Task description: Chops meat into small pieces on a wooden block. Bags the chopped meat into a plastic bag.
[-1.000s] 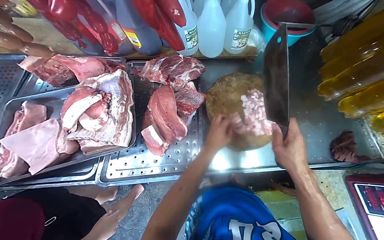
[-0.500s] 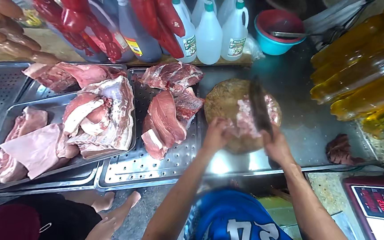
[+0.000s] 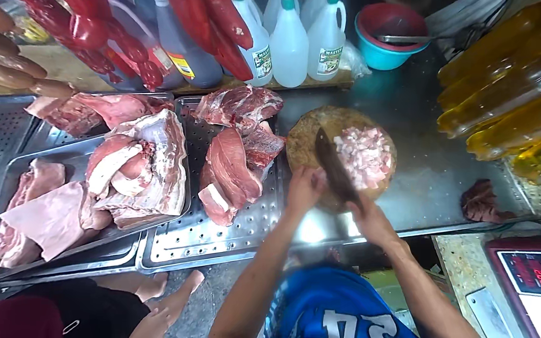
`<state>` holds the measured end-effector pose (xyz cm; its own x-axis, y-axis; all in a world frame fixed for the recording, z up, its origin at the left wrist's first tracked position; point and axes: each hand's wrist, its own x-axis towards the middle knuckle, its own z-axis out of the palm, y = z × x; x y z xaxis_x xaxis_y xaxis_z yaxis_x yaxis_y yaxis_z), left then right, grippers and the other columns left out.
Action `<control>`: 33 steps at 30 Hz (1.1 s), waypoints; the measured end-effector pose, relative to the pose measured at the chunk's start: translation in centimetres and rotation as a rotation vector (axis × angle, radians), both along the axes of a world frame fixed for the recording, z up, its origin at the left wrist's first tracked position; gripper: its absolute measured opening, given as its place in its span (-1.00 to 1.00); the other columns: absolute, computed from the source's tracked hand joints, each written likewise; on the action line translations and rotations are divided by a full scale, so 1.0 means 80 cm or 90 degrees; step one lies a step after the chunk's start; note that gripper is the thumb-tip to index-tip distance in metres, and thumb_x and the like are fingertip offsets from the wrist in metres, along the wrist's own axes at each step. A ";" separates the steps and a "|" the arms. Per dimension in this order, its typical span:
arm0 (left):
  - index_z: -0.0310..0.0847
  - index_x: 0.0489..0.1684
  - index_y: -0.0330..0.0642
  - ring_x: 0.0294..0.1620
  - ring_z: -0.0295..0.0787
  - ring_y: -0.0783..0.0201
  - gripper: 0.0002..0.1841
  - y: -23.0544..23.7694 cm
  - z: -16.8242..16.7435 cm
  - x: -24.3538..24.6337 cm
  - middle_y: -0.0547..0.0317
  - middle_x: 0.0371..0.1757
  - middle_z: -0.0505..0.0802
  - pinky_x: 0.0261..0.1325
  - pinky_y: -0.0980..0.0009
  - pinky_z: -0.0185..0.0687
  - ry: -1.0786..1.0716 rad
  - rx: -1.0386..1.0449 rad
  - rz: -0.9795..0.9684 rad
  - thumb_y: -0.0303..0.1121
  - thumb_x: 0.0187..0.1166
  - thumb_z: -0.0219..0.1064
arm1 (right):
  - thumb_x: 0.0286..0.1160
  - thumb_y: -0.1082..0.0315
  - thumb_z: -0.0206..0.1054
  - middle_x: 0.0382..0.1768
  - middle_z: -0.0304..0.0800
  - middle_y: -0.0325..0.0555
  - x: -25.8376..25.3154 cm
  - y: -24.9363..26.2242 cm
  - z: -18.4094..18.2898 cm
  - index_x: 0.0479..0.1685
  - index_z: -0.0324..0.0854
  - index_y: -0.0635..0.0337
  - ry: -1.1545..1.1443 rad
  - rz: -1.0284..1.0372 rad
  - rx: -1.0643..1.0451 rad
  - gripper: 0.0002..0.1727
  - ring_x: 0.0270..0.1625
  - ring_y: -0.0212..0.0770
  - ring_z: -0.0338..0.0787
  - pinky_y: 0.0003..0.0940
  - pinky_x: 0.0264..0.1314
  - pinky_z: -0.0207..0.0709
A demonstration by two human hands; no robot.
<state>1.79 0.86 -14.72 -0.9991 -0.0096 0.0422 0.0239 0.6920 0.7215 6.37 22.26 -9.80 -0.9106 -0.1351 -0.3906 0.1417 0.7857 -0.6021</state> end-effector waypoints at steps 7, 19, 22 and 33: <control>0.80 0.08 -0.18 0.24 0.78 0.21 -0.73 0.009 0.005 -0.006 0.00 0.28 0.79 0.41 0.27 0.67 -0.002 0.082 -0.027 -0.24 0.60 0.36 | 0.78 0.06 0.12 -0.46 0.69 -0.10 -0.015 0.008 0.055 0.35 0.49 0.14 0.170 -0.070 -0.017 -0.59 -0.55 -0.15 0.74 -0.08 -0.41 0.71; 0.84 -0.04 -0.14 0.25 0.74 0.20 -0.77 0.001 -0.005 0.002 0.01 0.20 0.78 0.40 0.29 0.65 0.034 0.023 0.023 -0.25 0.60 0.33 | 0.82 -0.04 0.02 -0.17 0.84 0.07 0.016 -0.026 0.014 0.61 0.36 0.12 -0.014 0.068 0.116 -0.43 -0.07 0.09 0.88 0.10 0.07 0.71; 0.85 -0.04 -0.14 0.29 0.73 0.14 -0.75 0.004 0.000 0.003 0.00 0.20 0.79 0.43 0.25 0.62 0.020 -0.012 0.030 -0.23 0.60 0.31 | 0.82 -0.04 0.05 -0.22 0.83 0.08 0.009 -0.012 0.025 0.53 0.43 0.12 0.016 0.038 0.122 -0.47 -0.11 0.11 0.88 0.13 0.03 0.70; 0.75 0.01 -0.30 0.05 0.81 0.22 -0.79 -0.018 -0.003 0.028 -0.08 0.17 0.77 0.09 0.31 0.81 0.081 0.200 0.168 -0.47 0.48 0.35 | 0.74 0.10 0.12 -0.54 0.70 -0.16 0.025 -0.036 0.078 0.26 0.55 0.34 0.395 0.008 0.034 -0.55 -0.55 -0.21 0.72 -0.21 -0.48 0.64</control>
